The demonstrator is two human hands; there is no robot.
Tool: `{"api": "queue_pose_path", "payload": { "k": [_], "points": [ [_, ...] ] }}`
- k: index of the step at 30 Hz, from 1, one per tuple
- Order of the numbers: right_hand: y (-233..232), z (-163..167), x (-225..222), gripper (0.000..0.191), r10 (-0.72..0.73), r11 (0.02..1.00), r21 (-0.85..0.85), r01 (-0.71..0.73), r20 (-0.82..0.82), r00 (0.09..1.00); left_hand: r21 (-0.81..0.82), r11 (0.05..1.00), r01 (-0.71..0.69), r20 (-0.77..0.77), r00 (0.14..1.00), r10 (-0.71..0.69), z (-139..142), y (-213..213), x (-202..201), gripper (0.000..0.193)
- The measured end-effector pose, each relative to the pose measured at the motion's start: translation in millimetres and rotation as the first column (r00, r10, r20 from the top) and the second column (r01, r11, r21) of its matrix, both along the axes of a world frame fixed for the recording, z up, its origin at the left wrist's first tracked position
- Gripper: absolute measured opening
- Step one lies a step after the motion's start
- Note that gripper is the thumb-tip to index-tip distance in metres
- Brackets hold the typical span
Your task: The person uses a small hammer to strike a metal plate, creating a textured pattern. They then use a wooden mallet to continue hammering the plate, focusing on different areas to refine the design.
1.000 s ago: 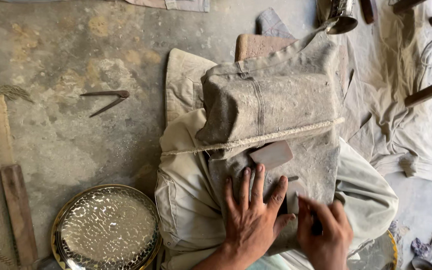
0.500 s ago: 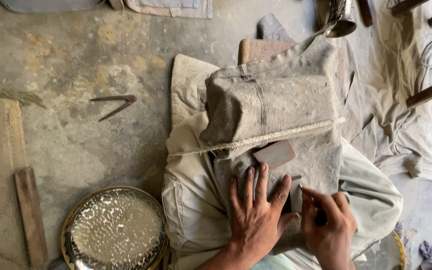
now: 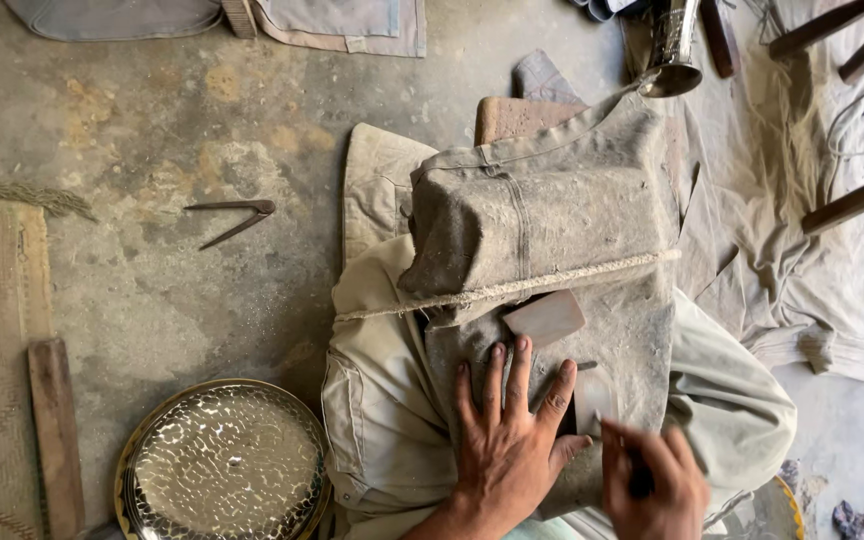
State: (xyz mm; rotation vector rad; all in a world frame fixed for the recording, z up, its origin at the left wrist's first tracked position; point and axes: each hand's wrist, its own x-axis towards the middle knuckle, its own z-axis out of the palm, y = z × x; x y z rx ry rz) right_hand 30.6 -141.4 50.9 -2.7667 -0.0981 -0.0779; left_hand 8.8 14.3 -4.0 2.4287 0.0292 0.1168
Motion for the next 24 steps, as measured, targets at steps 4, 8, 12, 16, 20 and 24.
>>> {"api": "queue_pose_path", "payload": {
  "k": [4,8,12,16,20,24],
  "points": [
    [2,3,-2,0.024,-0.019,1.0,0.008,0.019,0.007,1.0,0.012,1.0,-0.003,-0.015,1.0,0.003,-2,0,0,0.079],
    [4,-2,14,0.023,0.101,0.993,0.061,-0.105,0.052,0.993,0.0,1.0,0.005,-0.038,0.999,-0.005,-1,-3,-2,0.078],
    [3,3,2,0.022,0.013,1.0,0.02,-0.013,0.012,1.0,0.005,1.0,0.005,-0.03,1.0,-0.005,0,-3,-1,0.079],
    [-3,-3,-2,0.022,-0.05,0.999,-0.014,0.05,-0.014,0.999,0.048,0.999,0.006,-0.041,0.999,-0.004,0,-2,0,0.079],
    [-6,-8,14,0.021,0.089,0.994,0.065,-0.091,0.034,0.995,0.063,0.998,0.026,-0.07,0.997,-0.022,0,-7,-2,0.078],
    [5,7,5,0.022,-0.004,0.997,0.074,0.005,-0.01,1.0,0.077,0.997,0.028,-0.042,0.999,-0.025,-4,-7,0,0.081]
  ]
}}
